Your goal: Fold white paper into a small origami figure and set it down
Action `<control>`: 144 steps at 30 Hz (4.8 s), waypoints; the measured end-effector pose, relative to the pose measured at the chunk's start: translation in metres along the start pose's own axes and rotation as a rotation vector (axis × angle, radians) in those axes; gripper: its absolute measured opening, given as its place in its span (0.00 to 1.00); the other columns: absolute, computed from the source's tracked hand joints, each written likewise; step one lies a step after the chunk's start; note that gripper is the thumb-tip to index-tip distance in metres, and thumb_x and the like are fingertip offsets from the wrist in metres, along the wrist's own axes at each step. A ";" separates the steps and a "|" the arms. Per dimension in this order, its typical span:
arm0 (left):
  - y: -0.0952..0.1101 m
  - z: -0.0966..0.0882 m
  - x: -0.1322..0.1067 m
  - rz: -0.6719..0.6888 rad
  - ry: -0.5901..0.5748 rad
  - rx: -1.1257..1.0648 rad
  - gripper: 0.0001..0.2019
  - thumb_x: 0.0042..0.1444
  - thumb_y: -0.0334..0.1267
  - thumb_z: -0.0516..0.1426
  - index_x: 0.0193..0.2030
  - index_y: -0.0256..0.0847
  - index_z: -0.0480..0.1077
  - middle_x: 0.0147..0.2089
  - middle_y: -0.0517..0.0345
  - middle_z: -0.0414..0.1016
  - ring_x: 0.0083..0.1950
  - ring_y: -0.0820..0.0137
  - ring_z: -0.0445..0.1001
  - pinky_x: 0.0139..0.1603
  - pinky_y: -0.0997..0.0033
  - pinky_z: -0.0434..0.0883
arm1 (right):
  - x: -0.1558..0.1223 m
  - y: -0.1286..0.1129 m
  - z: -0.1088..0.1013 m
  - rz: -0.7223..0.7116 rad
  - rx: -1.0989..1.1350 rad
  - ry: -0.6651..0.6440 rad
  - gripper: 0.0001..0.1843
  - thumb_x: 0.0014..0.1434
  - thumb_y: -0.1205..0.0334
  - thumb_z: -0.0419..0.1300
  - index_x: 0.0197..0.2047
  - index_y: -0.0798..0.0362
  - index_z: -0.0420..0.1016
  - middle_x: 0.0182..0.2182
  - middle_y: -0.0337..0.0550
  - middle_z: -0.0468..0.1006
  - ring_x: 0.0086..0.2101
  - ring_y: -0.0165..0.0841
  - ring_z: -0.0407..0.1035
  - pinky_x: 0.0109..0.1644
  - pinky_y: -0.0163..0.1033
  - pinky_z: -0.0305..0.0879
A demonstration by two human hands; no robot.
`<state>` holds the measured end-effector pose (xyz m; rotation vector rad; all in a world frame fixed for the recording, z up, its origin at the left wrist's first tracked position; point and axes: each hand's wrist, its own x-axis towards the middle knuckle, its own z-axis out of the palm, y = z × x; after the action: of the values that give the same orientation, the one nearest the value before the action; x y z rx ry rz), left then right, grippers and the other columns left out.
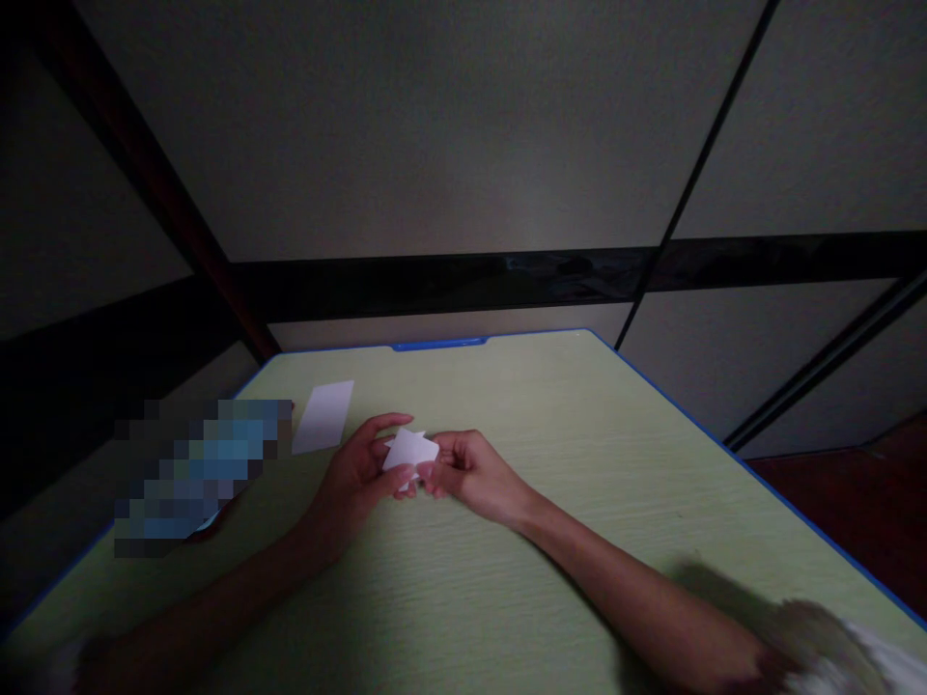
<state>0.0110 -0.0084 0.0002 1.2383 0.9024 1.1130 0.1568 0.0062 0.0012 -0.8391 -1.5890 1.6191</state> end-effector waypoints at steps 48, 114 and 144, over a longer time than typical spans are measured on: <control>0.001 0.003 -0.001 0.175 0.256 0.229 0.03 0.40 0.28 0.57 0.23 0.36 0.72 0.22 0.62 0.66 0.22 0.78 0.68 0.21 0.80 0.69 | 0.002 0.003 0.004 0.057 0.203 0.312 0.13 0.38 0.57 0.64 0.18 0.60 0.70 0.13 0.36 0.69 0.16 0.22 0.59 0.22 0.31 0.52; 0.002 0.007 0.000 -0.050 0.114 0.330 0.11 0.44 0.35 0.54 0.14 0.35 0.66 0.13 0.63 0.65 0.16 0.78 0.63 0.19 0.79 0.62 | 0.000 0.007 0.003 -0.037 -0.087 0.291 0.17 0.47 0.50 0.56 0.21 0.57 0.64 0.16 0.34 0.61 0.19 0.23 0.53 0.21 0.31 0.48; 0.003 0.008 -0.003 0.062 0.152 0.404 0.09 0.44 0.34 0.54 0.16 0.36 0.67 0.13 0.64 0.66 0.17 0.77 0.65 0.20 0.80 0.63 | 0.001 0.010 0.004 -0.017 0.275 0.331 0.09 0.41 0.61 0.61 0.18 0.58 0.68 0.15 0.36 0.65 0.19 0.24 0.55 0.24 0.32 0.47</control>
<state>0.0169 -0.0136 0.0044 1.5316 1.2550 1.1178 0.1528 0.0052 -0.0086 -0.8877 -1.1139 1.5490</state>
